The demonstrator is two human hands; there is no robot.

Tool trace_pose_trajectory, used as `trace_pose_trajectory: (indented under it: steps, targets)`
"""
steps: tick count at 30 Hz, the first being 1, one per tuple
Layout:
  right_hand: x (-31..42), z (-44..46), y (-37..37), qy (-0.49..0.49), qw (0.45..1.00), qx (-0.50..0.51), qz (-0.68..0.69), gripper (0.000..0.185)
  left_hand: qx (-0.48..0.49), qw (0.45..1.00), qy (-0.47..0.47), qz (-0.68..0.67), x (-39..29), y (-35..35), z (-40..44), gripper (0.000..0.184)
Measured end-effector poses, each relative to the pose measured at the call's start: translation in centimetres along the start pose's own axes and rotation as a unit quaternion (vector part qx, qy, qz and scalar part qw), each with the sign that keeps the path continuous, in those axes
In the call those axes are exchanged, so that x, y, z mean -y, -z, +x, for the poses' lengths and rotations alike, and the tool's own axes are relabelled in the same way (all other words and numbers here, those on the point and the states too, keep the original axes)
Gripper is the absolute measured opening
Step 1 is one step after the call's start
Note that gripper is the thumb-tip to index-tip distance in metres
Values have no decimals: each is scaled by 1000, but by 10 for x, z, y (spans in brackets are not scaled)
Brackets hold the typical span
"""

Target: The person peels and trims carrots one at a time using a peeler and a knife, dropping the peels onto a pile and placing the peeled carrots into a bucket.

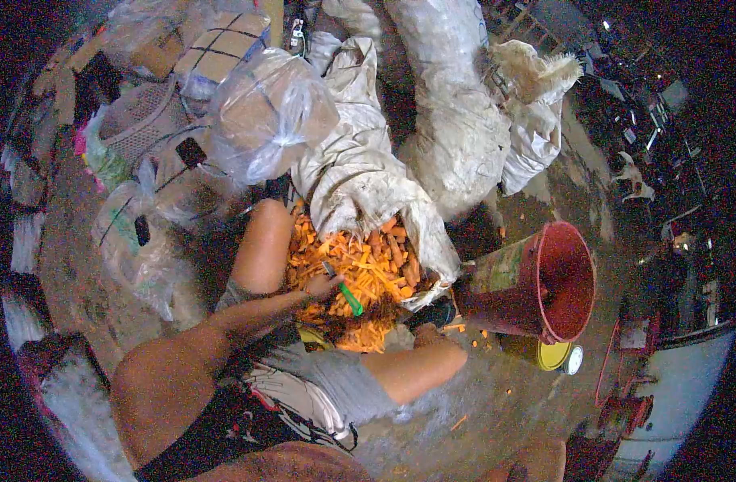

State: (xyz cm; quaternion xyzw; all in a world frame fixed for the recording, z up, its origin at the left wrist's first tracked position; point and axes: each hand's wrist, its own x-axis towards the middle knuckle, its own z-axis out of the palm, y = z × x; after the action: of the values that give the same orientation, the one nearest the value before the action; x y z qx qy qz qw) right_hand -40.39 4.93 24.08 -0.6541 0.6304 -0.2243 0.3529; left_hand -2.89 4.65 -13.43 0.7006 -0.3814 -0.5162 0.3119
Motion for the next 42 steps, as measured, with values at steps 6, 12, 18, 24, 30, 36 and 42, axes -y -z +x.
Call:
trace_pose_trajectory:
  steps: [6,12,18,24,30,36,42]
  targets:
    - [2,0,1,0,1000,-1,-2,53,-33,999,-8,9,-3,-3,-5,76]
    - [5,0,2,1,1000,0,-1,51,-1,1000,-7,-17,24,-14,16,80]
    - [8,0,4,4,1000,-4,8,50,-11,999,-19,-32,1,-7,-2,78]
    - [13,3,6,9,998,-17,54,49,13,1000,-11,5,-10,6,-1,63]
    - [36,37,10,61,960,5,274,48,-5,1000,1,-9,-21,5,-16,63]
    - [51,121,-133,208,966,146,-44,75,60,993,77,-62,-130,40,-81,54]
    - [-37,119,-252,252,927,231,-152,109,139,973,48,-176,-73,22,-52,60]
